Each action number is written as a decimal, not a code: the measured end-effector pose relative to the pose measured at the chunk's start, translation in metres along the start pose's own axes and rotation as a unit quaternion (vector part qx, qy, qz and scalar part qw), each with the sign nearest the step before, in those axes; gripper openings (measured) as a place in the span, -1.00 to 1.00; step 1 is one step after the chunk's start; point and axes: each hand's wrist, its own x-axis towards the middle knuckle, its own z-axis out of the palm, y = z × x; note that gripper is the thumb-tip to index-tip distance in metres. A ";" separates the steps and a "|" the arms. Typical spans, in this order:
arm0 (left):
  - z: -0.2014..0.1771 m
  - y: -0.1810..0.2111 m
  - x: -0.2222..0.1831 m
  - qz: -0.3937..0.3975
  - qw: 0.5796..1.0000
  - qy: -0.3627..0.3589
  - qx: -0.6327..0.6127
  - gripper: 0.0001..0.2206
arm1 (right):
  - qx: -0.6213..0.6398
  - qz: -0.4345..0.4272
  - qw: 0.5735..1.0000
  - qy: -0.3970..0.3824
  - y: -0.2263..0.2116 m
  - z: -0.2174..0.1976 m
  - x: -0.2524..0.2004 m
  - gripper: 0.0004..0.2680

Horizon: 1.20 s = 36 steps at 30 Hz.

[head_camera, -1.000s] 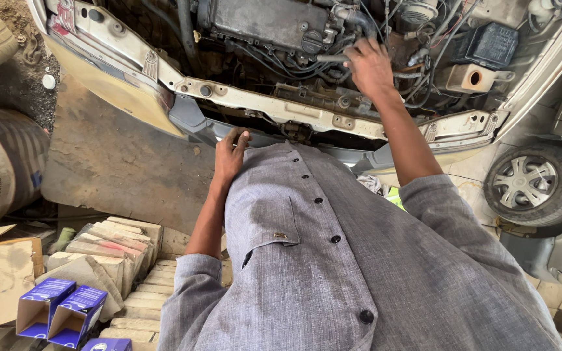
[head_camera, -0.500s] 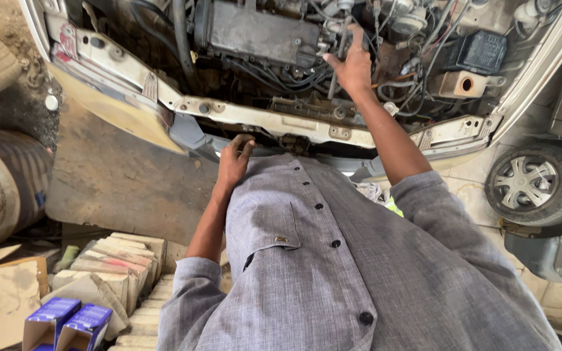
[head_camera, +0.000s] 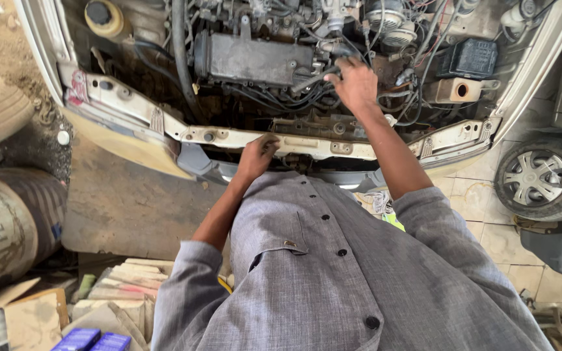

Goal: The person works on various components inside a car's engine bay, using a small hand tool to manipulate parts and reaching into different areas of the machinery.

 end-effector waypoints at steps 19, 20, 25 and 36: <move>0.099 0.020 0.210 0.146 0.988 0.000 0.046 -0.75 | 0.043 -0.049 0.998 -0.013 -0.004 -0.026 0.008 -0.64; 0.099 0.018 0.210 0.172 0.984 0.009 0.043 -0.74 | -0.010 -0.086 0.996 -0.015 -0.003 -0.030 0.007 -0.67; 0.103 0.008 0.208 0.242 0.970 -0.007 -0.032 -0.77 | -0.123 -0.157 0.978 -0.065 -0.008 -0.045 0.018 -0.76; 0.117 0.004 0.216 0.154 0.985 0.042 -0.072 -0.79 | -0.161 -0.237 0.958 0.006 -0.009 -0.037 0.025 -0.66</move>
